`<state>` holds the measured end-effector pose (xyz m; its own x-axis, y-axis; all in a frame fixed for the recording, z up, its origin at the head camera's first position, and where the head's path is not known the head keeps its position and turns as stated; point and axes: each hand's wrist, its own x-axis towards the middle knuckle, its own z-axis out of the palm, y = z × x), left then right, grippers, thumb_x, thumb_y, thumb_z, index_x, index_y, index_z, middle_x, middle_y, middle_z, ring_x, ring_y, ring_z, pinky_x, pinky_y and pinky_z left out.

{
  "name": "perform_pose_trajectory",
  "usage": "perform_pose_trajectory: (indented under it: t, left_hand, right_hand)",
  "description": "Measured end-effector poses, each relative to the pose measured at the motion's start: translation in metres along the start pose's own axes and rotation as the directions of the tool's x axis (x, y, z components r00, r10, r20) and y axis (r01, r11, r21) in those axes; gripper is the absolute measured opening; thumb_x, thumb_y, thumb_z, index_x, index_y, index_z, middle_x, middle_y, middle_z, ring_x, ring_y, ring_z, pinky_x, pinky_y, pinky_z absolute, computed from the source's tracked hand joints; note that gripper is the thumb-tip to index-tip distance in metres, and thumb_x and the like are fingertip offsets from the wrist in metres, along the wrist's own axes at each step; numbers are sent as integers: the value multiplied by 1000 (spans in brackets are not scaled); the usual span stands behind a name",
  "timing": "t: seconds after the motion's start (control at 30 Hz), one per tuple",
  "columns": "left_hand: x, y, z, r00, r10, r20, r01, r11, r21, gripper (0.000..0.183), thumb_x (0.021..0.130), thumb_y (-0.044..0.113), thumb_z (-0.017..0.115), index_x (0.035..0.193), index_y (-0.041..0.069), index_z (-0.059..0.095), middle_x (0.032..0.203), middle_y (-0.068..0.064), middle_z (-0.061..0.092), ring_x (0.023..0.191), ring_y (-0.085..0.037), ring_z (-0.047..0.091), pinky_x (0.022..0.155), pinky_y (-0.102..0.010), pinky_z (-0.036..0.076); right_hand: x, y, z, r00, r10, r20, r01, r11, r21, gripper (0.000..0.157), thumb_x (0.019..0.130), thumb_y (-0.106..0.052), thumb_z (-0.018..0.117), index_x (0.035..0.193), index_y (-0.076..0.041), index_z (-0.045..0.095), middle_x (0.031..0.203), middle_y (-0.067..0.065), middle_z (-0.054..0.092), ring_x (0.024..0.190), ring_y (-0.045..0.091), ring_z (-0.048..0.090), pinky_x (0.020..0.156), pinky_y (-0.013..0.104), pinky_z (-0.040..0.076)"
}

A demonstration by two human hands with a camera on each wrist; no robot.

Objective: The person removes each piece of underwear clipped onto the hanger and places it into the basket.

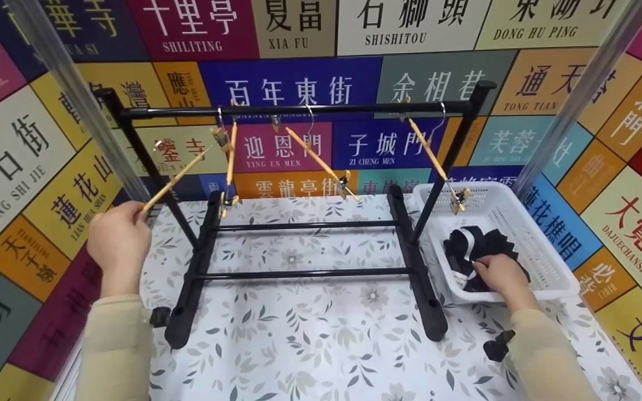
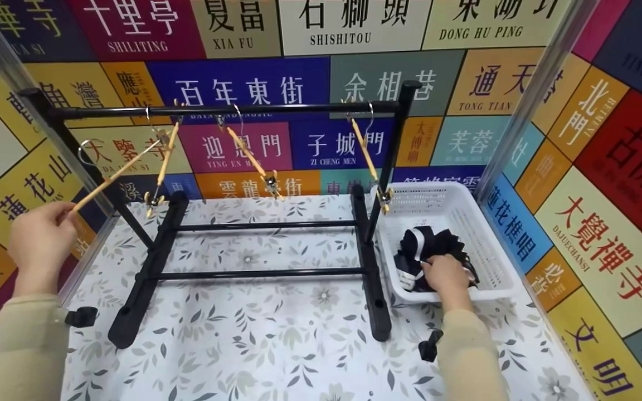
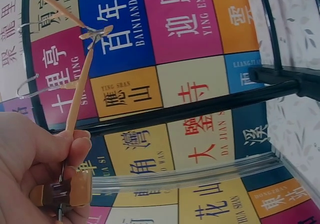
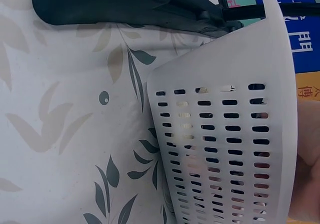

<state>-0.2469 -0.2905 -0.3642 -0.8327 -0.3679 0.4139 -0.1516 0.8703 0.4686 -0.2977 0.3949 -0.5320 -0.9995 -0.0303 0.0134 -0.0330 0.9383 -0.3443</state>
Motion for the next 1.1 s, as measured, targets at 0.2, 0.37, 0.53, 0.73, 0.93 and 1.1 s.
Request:
perform_pose_trajectory:
  t: [0.2,0.37,0.53,0.73,0.93,1.1]
  left_hand:
    - [13,8,-14,1000,-10,10,10,1000,9,26,97,10,59,119,3,69,108,-21,69,96,-41,55,85,-55,41]
    - [25,18,-28,1000,-16,6,16,1000,4,26,97,10,58,120,2,68,109,-22,68,98,-41,54,89,-55,39]
    - [35,28,-36,1000,-25,19,25,1000,6,28,96,8,57,121,2,67,110,-22,67,102,-41,53,93,-56,38]
    - [43,41,-37,1000,-23,19,22,1000,11,28,96,7,58,122,3,67,113,-22,67,103,-42,54,95,-56,37]
    - [47,50,-29,1000,-20,22,19,1000,9,27,96,6,57,120,3,68,112,-22,68,102,-43,57,87,-55,42]
    - [50,53,-22,999,-3,32,2,1000,16,27,95,7,57,119,2,69,111,-22,69,99,-44,60,82,-55,45]
  right_hand:
    - [-5,-3,-1,1000,14,-22,-14,1000,10,36,101,-20,49,117,6,66,117,33,61,106,56,56,88,64,43]
    - [-7,-6,-4,998,13,-54,-11,1000,22,37,101,-22,50,120,7,64,117,35,60,107,57,55,91,65,41]
    - [-13,-8,-5,985,50,-164,-45,998,34,37,101,-25,52,120,4,64,112,35,58,102,55,53,85,65,41]
    - [-22,-15,-5,925,103,-366,-84,994,67,36,99,-26,57,124,0,62,114,30,52,102,50,46,79,63,40]
    - [-27,-27,-7,877,56,-477,-18,996,83,31,97,-20,61,121,-2,64,115,27,55,106,48,48,85,61,39]
    - [-27,-35,-5,861,-11,-509,66,994,90,29,95,-18,63,118,-1,66,113,27,59,104,47,51,87,60,39]
